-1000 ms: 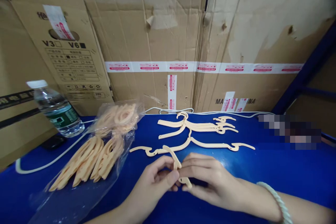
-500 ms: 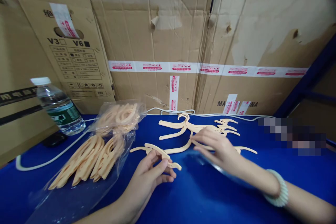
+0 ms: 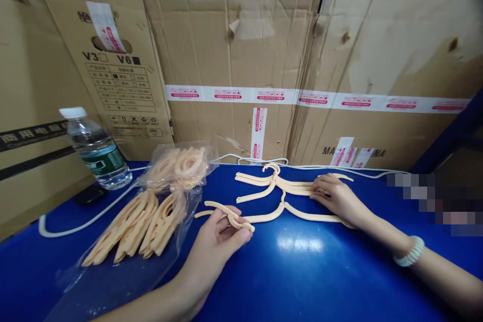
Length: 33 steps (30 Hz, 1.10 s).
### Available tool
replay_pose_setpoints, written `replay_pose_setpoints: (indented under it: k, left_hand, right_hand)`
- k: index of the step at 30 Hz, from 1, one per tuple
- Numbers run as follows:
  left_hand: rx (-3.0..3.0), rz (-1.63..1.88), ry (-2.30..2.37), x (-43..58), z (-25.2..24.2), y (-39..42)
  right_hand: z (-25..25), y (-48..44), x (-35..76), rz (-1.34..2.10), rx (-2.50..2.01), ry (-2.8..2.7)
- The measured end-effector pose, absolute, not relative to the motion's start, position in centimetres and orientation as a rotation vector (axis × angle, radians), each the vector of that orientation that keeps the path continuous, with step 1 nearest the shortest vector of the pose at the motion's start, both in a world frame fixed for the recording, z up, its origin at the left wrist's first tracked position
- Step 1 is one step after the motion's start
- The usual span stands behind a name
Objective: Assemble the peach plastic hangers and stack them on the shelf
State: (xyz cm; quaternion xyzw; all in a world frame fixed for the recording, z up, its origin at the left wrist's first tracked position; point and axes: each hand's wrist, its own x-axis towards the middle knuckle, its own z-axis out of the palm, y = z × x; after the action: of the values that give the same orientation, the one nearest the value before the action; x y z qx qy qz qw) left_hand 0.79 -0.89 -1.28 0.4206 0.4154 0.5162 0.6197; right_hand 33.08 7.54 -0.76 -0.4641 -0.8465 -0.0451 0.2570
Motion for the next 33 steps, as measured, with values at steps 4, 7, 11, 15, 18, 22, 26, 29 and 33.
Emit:
replay_pose_setpoints:
  k: [4, 7, 11, 15, 18, 22, 26, 29, 33]
  left_hand:
    - [0.944, 1.248, 1.024, 0.6, -1.1, -0.7]
    - [0.886, 1.261, 1.037, 0.6, -0.3, -0.6]
    - [0.860, 1.280, 1.024, 0.5, 0.3, -0.5]
    - [0.821, 1.312, 0.952, 0.6, 0.3, -0.3]
    - [0.776, 1.337, 0.901, 0.5, 0.2, -0.2]
    - [0.758, 1.385, 0.853, 0.5, 0.0, -0.1]
    - [0.766, 1.412, 0.804, 0.5, 0.1, -0.1]
    - [0.766, 1.394, 0.789, 0.5, 0.4, -0.2]
    - [0.762, 1.370, 0.765, 0.5, 0.7, -0.4]
  right_hand:
    - [-0.1, 7.1, 32.5, 0.049, -1.309, -2.252]
    - [0.0, 6.7, 32.3, 0.163, -1.357, -2.195]
    - [0.0, 6.6, 32.4, 0.281, -1.306, -2.123]
    - [1.0, 6.3, 32.4, 0.334, -1.283, -2.071]
    - [2.1, 5.8, 32.3, 0.347, -1.314, -2.065]
    - [3.0, 4.5, 32.1, 0.444, -1.284, -2.039]
    - [2.7, 2.9, 32.0, 0.469, -1.277, -2.050]
    - [2.2, 2.1, 32.3, 0.474, -1.290, -2.063]
    - [2.2, 2.0, 32.8, 0.467, -1.287, -2.081]
